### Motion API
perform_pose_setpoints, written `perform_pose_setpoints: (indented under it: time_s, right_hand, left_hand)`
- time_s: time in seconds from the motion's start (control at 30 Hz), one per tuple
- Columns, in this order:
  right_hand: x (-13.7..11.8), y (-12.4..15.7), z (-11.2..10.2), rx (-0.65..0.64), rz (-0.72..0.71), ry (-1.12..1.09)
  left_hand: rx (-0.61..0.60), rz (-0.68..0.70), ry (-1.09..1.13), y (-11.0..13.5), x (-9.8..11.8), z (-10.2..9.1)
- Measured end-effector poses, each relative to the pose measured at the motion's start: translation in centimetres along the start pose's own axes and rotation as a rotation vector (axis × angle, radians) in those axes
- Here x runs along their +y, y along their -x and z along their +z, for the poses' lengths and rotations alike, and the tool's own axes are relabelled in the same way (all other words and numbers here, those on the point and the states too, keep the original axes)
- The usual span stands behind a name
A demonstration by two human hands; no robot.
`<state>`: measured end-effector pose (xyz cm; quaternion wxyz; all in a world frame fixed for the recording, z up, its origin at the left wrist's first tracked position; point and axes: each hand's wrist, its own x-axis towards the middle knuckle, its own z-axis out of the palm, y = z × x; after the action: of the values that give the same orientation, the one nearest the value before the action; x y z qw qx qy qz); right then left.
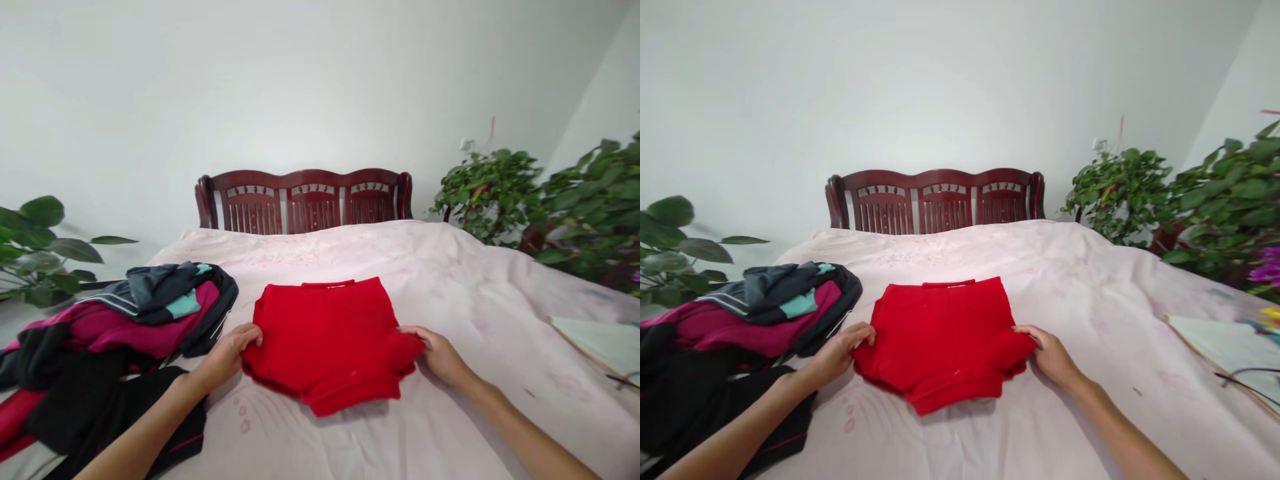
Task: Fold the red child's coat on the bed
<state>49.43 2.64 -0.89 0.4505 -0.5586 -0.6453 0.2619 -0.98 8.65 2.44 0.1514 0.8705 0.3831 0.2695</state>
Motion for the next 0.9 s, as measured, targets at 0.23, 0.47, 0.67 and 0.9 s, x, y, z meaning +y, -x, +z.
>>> perform_pose_setpoints:
  time_s: [0.23,0.47,0.67,0.9]
  right_hand:
    - [-8.7,-3.8,-2.4,0.1,-0.071,0.276]
    - [-9.2,-2.2,6.5,0.007,-0.395,0.78]
    - [-5.6,-0.4,8.4,0.083,-0.303,0.835]
    - [-3.9,1.8,6.9,0.508,0.262,0.195]
  left_hand:
    - [0.136,-0.101,-0.18,-4.3,6.4,-2.8]
    - [0.133,-0.185,-0.571,-5.0,6.9,5.2]
    - [0.109,-0.317,-0.569,-3.3,4.8,6.6]
    - [0.22,-0.777,0.078,-1.9,1.6,5.2]
